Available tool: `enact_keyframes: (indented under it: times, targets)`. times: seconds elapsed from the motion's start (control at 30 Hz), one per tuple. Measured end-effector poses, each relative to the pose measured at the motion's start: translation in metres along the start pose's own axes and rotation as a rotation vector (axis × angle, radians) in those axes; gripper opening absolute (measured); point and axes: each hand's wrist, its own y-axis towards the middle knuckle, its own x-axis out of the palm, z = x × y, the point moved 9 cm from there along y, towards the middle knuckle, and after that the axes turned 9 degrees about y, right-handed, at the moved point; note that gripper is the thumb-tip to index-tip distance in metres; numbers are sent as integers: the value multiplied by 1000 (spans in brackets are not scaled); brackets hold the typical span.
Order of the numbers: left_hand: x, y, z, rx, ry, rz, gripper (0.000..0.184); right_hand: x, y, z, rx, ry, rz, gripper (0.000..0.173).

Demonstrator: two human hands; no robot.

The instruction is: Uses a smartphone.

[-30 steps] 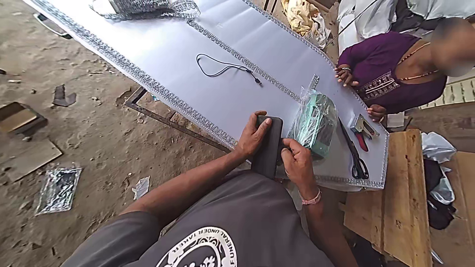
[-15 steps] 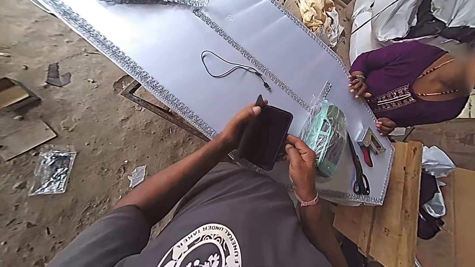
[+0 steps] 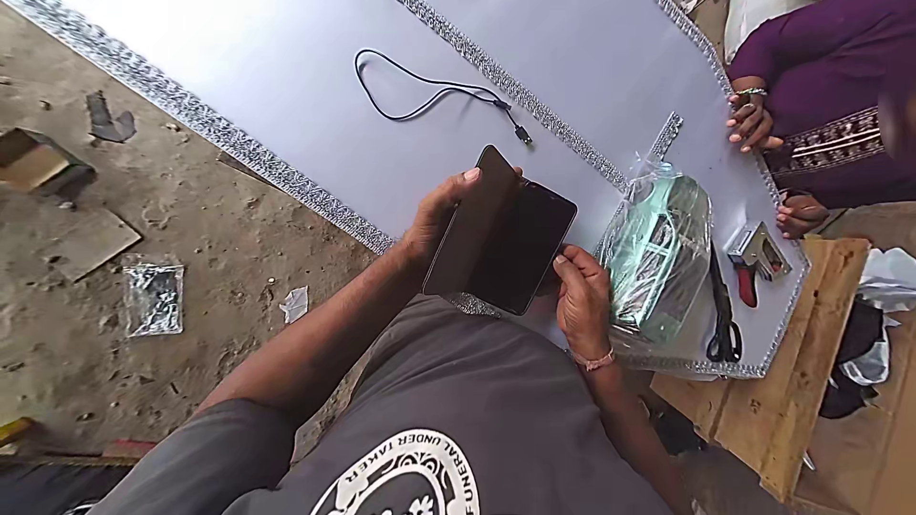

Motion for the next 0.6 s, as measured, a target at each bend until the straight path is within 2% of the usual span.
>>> enact_keyframes:
  times: [0.17,0.3,0.47,0.6]
  targets:
    - [5,0,1,0,-20,-28,43,-1,-4,1,-42,8,-42,27]
    - [0,-2,2,22,37,14,43,-1,-5,2,-52,54,-88,31]
    - [1,-2,3,65,-1,-40,47,5,-6,-2,-96,-11,-146,27]
    - [2,-3,6,97,12,-13,46,15,-8,-9,-140,-193,-175,51]
